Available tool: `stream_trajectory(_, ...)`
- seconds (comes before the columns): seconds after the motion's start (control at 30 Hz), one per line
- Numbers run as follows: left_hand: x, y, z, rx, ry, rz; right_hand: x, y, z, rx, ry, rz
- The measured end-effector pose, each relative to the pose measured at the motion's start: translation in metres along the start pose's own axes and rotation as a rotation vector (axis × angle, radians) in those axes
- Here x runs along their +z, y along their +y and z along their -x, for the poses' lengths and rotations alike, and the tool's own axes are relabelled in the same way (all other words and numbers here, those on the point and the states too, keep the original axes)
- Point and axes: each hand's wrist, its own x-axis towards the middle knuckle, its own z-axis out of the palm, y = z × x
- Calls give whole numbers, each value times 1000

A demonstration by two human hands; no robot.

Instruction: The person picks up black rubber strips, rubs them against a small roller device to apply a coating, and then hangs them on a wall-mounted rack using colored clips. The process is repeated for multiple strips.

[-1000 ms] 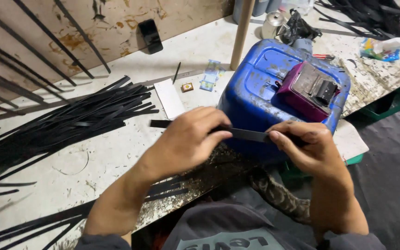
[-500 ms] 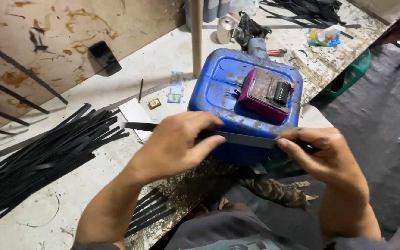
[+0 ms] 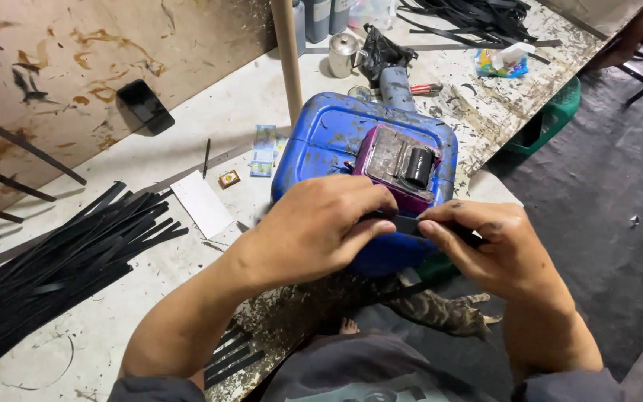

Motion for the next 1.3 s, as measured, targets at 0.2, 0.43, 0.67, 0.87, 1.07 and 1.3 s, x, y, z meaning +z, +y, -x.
stream_trajectory(0.2,-49,-11,15,-175,134,-179,-39,26,18,227,38,-49)
stream_trajectory(0.43,-15,-6,-19,-3,41,-41,-24,29,-4,-34,8,4)
stream_trajectory(0.67,-30,-34,-24,-124,12,-105,-29,32,-8,106,41,59)
stream_trajectory(0.87,-51,-59,-28,-9,-62,-19,-38,31,-17,148,42,123)
stream_trajectory(1.07,-29,-83,-30,27,-39,-17,-14,27,-30,171,14,170)
stream_trajectory(1.3,-39,-105,-21,46,30,13,-39,33,-23,239,-34,242)
